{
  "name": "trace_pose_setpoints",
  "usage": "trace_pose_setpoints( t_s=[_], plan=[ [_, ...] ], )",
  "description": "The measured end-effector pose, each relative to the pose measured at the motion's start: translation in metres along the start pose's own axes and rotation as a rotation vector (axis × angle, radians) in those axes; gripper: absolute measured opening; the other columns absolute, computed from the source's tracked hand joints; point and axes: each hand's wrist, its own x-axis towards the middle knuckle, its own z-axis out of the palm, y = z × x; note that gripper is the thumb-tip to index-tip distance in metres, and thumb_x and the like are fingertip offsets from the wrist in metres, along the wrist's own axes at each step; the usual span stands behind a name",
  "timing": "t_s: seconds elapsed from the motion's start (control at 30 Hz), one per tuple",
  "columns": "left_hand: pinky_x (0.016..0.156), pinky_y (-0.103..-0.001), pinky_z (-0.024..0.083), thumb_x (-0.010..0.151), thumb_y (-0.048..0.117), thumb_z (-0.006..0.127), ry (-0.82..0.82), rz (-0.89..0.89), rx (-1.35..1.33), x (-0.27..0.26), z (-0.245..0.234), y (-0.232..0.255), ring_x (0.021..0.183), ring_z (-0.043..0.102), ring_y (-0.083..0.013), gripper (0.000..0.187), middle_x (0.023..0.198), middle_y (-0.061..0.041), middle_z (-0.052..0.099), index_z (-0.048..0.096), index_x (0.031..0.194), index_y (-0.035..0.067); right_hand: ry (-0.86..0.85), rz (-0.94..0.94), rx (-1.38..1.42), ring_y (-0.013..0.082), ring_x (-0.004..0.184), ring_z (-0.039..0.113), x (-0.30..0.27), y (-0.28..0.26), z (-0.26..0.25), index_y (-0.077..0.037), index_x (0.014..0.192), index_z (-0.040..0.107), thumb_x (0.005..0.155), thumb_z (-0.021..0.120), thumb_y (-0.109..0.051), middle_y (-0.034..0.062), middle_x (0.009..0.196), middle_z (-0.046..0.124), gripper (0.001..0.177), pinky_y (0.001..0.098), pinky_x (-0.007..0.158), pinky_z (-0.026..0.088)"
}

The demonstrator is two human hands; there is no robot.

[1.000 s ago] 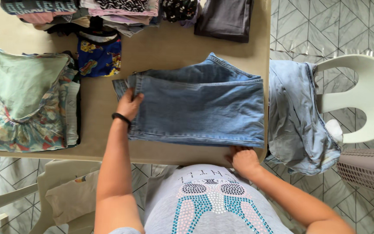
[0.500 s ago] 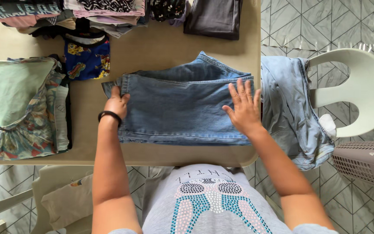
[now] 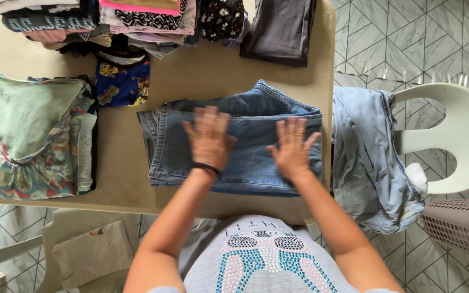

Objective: The person folds a pair of jeans on a table by aligning the legs, smoothing the denim, and folding the fabric into a compact rectangular shape.

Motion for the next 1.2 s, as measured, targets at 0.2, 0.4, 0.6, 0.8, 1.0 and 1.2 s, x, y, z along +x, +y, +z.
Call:
trace_pose_setpoints(
  t_s=[0.2,0.4,0.6,0.8,1.0,1.2],
  plan=[
    [0.107,-0.084,-0.01,0.087,0.072,0.055,-0.358,-0.091,-0.068,0.012,0.017,0.029,0.157,-0.009,-0.0289,0.084,0.172,-0.001,-0.001,0.027,0.159,0.041,-0.289,-0.071,-0.052,0.0316,0.16,-0.003,0.008,-0.048,0.014,-0.027,0.165,0.021,0.097,0.045,-0.061,0.0017,0.174,0.005,0.08,0.0813,0.111,-0.006],
    [0.108,-0.083,-0.012,0.085,0.071,0.057,-0.452,-0.122,-0.075,0.015,0.019,0.028,0.156,-0.012,-0.0277,0.085,0.172,0.0,-0.004,0.024,0.159,0.043,-0.27,-0.094,-0.048,0.0323,0.158,-0.002,0.002,-0.044,0.019,-0.026,0.164,0.021,0.098,0.047,-0.059,0.0032,0.173,0.007,0.078,0.0822,0.11,-0.005],
    [0.11,-0.087,-0.001,0.08,0.045,0.08,-0.044,-0.272,0.002,0.0,-0.012,-0.012,0.159,-0.001,-0.0374,0.09,0.172,-0.017,0.009,0.036,0.155,0.02,-0.167,-0.129,-0.011,0.0361,0.157,0.011,0.005,-0.046,0.017,-0.019,0.159,0.034,0.095,0.058,-0.052,0.0102,0.17,0.022,0.076,0.082,0.108,-0.001],
    [0.099,-0.057,0.047,0.083,0.048,0.08,-0.117,-0.743,-0.085,-0.035,-0.056,-0.099,0.122,0.057,-0.0434,0.075,0.137,-0.024,0.056,0.055,0.139,0.005,0.015,-0.268,0.117,0.0363,0.151,0.036,0.066,-0.025,0.015,-0.007,0.153,0.049,0.099,0.066,-0.035,0.016,0.154,0.045,0.063,0.0678,0.126,0.018],
    [0.082,-0.053,0.054,0.079,0.047,0.083,-0.212,-0.764,-0.153,-0.034,-0.076,-0.111,0.094,0.068,-0.0471,0.059,0.101,-0.029,0.07,0.064,0.104,-0.002,-0.477,-0.156,0.049,0.0355,0.118,0.053,0.129,-0.001,-0.02,-0.01,0.117,0.067,0.086,0.074,-0.048,0.014,0.115,0.059,0.049,0.0542,0.099,0.041],
    [0.078,-0.052,0.053,0.094,0.034,0.075,-0.175,-0.462,-0.444,-0.017,-0.09,-0.112,0.092,0.068,-0.0461,0.039,0.098,-0.028,0.072,0.062,0.107,-0.001,-0.758,-0.187,0.357,0.0232,0.076,0.054,0.134,0.05,-0.093,-0.002,0.094,0.066,0.089,0.077,-0.038,0.0121,0.077,0.056,0.039,0.0379,0.067,0.045]
  ],
)
